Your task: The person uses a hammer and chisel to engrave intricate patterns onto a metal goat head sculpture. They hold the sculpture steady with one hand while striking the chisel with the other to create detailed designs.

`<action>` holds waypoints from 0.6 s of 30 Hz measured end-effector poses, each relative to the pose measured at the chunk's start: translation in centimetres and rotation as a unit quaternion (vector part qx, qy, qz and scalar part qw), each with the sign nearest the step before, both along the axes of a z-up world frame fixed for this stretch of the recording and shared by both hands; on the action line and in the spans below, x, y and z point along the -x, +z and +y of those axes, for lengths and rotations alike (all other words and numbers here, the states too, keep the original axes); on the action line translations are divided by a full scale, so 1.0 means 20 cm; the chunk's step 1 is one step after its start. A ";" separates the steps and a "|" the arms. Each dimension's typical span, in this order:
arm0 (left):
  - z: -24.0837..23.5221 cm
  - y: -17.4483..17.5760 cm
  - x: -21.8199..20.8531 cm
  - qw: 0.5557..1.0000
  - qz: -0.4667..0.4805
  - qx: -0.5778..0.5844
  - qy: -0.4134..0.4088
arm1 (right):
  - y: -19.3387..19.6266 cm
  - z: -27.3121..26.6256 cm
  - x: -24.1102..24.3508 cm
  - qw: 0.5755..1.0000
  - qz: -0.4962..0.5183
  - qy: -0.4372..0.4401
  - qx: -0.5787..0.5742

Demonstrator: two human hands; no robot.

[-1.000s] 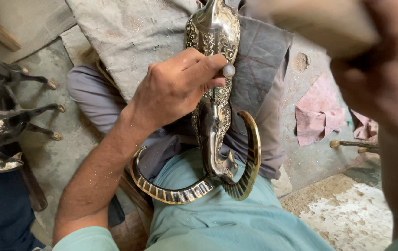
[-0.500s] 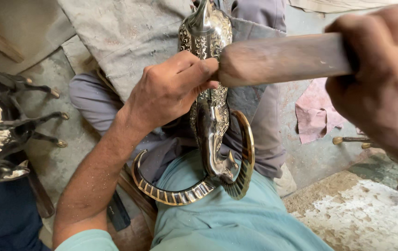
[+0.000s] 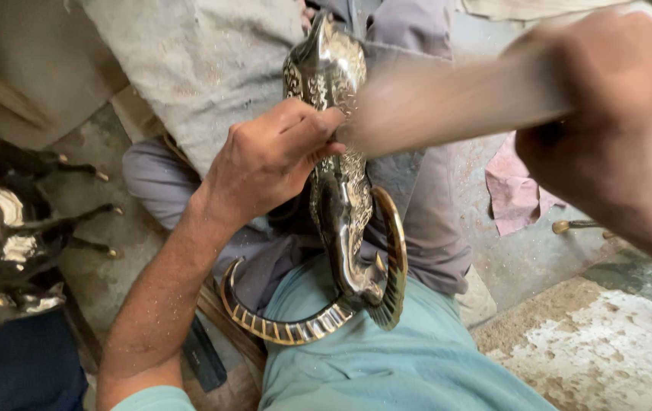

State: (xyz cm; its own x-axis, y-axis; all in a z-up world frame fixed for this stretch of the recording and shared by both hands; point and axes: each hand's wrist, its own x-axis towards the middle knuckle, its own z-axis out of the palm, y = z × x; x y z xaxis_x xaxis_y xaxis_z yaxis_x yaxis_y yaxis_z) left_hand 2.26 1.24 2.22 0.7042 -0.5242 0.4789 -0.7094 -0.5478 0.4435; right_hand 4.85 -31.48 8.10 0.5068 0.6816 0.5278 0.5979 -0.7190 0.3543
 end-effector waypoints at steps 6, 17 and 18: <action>-0.02 0.02 -0.01 1.000 0.012 -0.016 0.005 | -0.05 -0.01 -0.01 0.998 -0.005 -0.025 -0.048; 0.01 -0.04 -0.03 1.000 0.003 -0.025 0.007 | -0.23 -0.07 0.02 0.989 0.109 -0.063 -0.076; 0.00 -0.05 -0.04 1.000 0.009 0.011 0.008 | -0.22 -0.05 0.00 0.989 0.113 -0.069 -0.065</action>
State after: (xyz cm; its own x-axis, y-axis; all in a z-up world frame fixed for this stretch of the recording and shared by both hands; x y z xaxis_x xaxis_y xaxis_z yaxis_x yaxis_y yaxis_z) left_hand 2.98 1.20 1.25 0.7211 -0.5022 0.4773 -0.6923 -0.5487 0.4687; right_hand 4.81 -32.39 3.63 0.7045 0.5318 0.4699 0.5448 -0.8296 0.1221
